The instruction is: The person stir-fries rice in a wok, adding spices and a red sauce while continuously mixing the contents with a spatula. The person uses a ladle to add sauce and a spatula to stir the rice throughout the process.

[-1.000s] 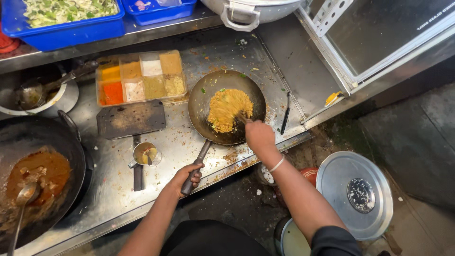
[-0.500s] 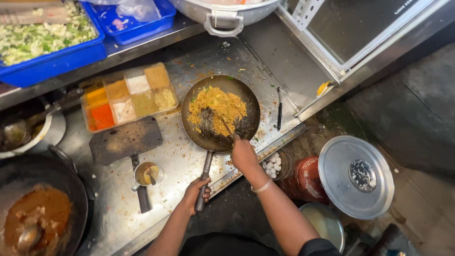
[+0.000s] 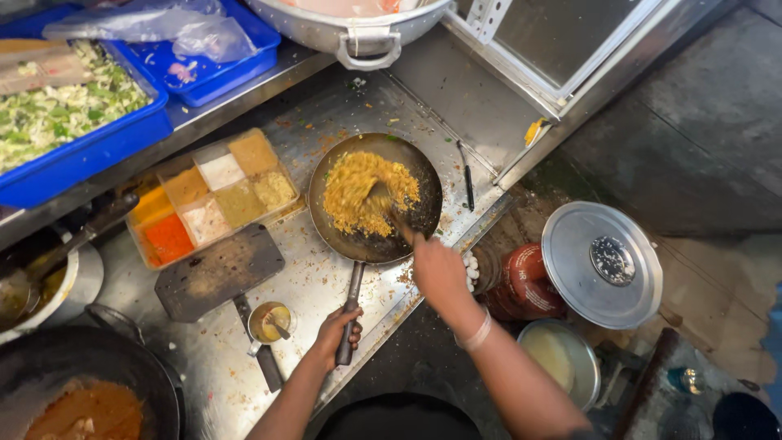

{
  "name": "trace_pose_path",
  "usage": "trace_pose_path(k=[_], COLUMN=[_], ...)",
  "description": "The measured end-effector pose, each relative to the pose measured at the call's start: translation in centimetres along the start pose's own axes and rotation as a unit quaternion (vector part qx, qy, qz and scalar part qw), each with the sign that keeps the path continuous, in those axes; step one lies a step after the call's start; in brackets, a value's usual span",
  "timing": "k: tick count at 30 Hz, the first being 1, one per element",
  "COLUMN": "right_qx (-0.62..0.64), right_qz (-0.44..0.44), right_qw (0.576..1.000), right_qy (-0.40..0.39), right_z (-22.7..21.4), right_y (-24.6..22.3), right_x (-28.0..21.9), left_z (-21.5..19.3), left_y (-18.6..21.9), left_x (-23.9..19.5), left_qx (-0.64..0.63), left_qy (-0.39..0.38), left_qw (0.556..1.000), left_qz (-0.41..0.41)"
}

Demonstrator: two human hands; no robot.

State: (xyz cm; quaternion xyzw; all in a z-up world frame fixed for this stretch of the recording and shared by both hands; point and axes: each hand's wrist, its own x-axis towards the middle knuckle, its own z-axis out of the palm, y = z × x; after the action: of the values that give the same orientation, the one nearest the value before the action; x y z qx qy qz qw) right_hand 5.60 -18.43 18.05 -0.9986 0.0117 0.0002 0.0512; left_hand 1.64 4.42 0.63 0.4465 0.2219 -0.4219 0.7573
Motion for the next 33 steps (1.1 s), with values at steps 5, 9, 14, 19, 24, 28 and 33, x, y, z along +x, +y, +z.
trace_pose_path(k=[5,9,14,19,24,28,33], right_qx=[0.053,0.169,0.048,-0.009,0.011,0.028,0.209], right_qz=[0.012,0.031,0.113,0.063,0.078,0.093,0.073], right_qw=[0.991,0.982,0.991,0.998,0.997,0.981,0.974], right_qy=[-0.123,0.082,-0.044,-0.011,-0.022,-0.165,0.046], right_z=[3.6,7.0,5.2,2.0,2.2,4.1,5.6], right_y=[-1.0,-1.1,-0.8,-1.2,-2.0,-2.4,-2.3], right_x=[-1.2,-0.6,0.2,0.5,-0.6,-0.4,-0.4], left_z=[0.6,0.5,0.7,0.9,0.6,0.8,0.9], left_y=[-0.4,-0.8,0.1,-0.4,-0.3,0.0,-0.6], left_x=[0.6,0.2,0.4,0.3,0.3,0.6,0.5], left_qx=[0.01,0.022,0.03,0.038,0.038,0.033,0.04], left_qy=[0.0,0.011,0.015,0.014,0.018,0.02,0.021], left_qw=[1.0,1.0,0.999,0.999,0.999,0.999,0.999], left_qz=[0.005,0.008,-0.005,0.001,-0.01,-0.013,-0.005])
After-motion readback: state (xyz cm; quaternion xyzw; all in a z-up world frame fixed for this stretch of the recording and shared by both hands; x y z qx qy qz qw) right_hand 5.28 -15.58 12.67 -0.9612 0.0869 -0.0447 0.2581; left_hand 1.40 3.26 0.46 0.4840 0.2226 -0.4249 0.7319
